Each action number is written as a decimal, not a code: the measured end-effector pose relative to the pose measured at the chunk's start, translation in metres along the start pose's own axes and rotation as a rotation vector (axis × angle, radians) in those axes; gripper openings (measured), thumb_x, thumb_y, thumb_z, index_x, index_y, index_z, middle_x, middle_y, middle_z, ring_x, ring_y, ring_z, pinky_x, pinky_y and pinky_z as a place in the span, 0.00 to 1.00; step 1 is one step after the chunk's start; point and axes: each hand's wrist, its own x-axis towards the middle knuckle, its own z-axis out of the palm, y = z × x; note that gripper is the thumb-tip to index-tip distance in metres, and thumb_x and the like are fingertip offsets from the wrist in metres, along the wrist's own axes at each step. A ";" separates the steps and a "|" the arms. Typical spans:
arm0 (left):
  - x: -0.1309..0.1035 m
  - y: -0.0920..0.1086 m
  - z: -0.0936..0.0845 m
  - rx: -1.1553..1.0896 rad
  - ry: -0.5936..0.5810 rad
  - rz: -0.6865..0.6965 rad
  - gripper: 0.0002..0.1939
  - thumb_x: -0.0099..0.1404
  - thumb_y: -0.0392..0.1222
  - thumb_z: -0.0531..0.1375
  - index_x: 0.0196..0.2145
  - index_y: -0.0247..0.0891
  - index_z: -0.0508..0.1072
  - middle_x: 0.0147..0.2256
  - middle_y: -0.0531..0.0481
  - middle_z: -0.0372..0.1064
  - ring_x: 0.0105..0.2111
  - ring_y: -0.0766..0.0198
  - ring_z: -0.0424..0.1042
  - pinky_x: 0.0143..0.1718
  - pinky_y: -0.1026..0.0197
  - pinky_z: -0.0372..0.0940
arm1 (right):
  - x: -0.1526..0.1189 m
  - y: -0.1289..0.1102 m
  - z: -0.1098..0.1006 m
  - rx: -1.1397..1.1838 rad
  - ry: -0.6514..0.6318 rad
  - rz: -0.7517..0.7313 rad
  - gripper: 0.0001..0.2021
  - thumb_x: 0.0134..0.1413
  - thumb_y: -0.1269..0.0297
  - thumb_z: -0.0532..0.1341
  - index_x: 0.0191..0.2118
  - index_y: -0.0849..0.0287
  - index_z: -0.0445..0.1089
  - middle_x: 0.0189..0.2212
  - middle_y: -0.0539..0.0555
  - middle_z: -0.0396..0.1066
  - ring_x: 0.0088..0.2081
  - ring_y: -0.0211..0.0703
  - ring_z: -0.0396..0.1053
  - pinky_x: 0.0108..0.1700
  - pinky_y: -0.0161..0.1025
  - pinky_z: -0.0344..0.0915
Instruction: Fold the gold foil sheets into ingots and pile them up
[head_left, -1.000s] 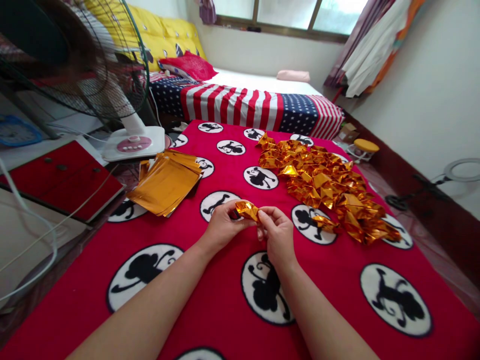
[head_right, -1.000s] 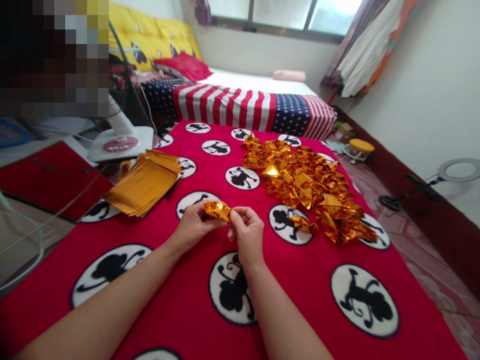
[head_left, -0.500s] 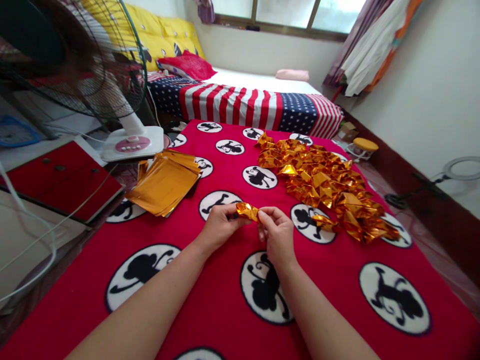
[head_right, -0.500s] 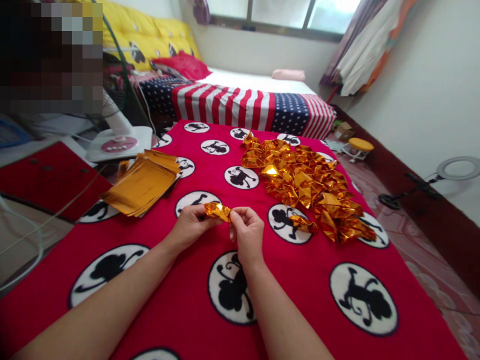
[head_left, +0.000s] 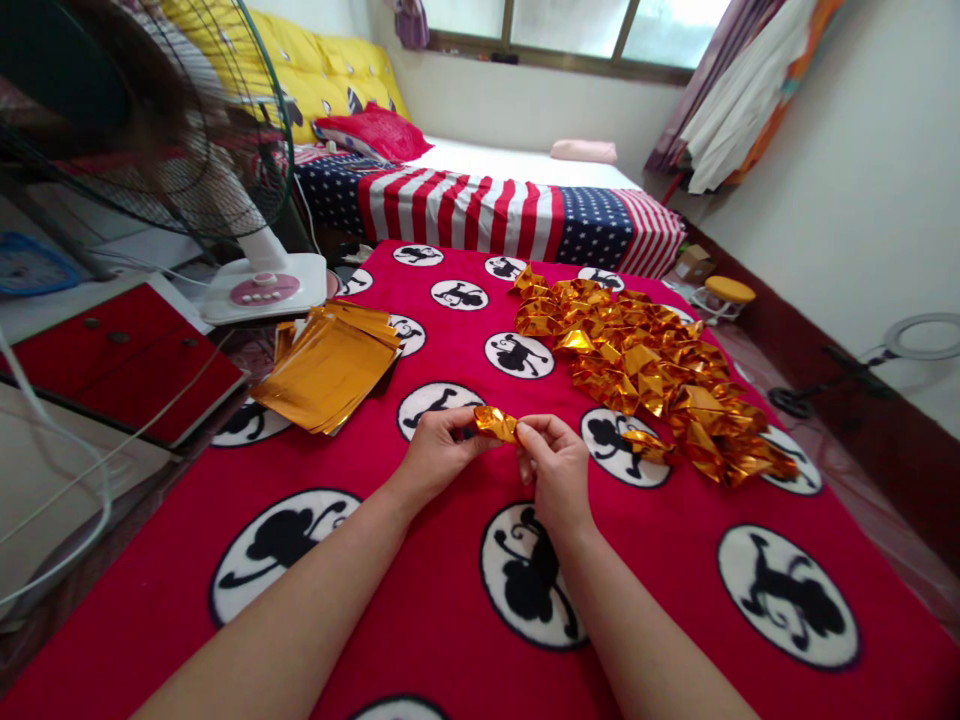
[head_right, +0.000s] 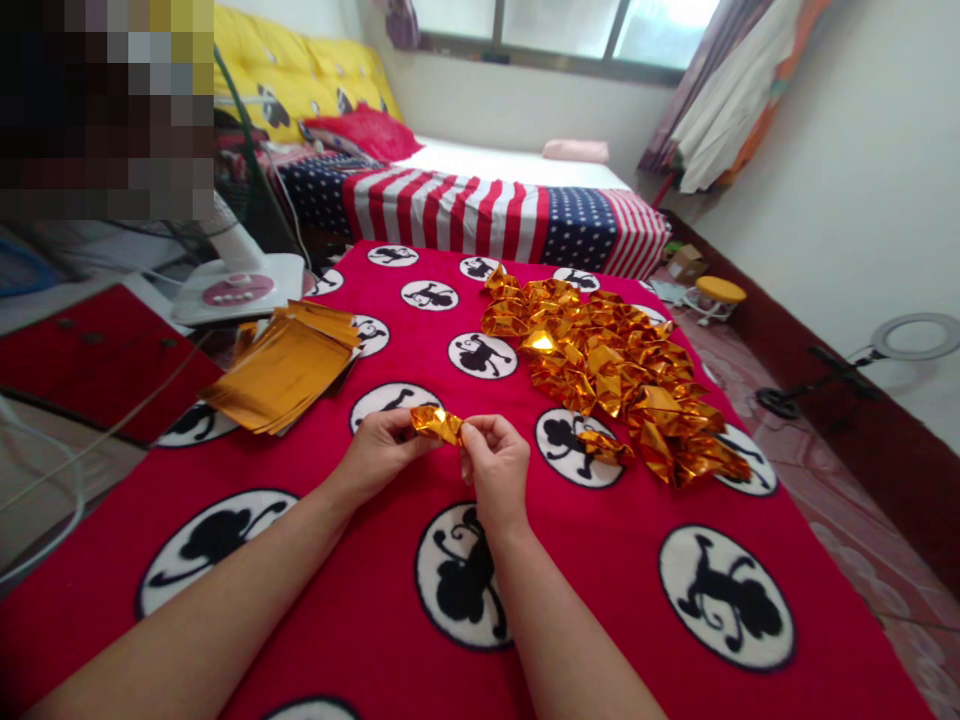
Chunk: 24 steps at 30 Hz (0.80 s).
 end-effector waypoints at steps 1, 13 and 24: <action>0.000 0.002 0.000 0.017 -0.009 -0.010 0.14 0.56 0.48 0.67 0.35 0.35 0.78 0.30 0.49 0.75 0.31 0.64 0.71 0.31 0.65 0.62 | 0.000 0.000 0.000 0.009 0.015 0.005 0.09 0.48 0.61 0.66 0.30 0.60 0.69 0.14 0.42 0.63 0.12 0.28 0.53 0.13 0.27 0.48; 0.000 0.005 -0.006 0.103 0.095 -0.045 0.22 0.67 0.55 0.52 0.23 0.37 0.63 0.20 0.56 0.57 0.22 0.69 0.58 0.25 0.65 0.52 | 0.001 -0.002 0.001 -0.054 0.046 0.011 0.09 0.46 0.61 0.66 0.29 0.60 0.68 0.13 0.42 0.62 0.12 0.28 0.53 0.13 0.27 0.47; -0.001 0.009 -0.003 0.353 0.031 0.000 0.19 0.69 0.46 0.49 0.23 0.37 0.65 0.21 0.55 0.60 0.24 0.68 0.60 0.27 0.65 0.51 | -0.001 -0.003 -0.002 -0.170 -0.063 -0.091 0.12 0.53 0.56 0.64 0.36 0.59 0.71 0.22 0.46 0.69 0.18 0.32 0.64 0.20 0.30 0.61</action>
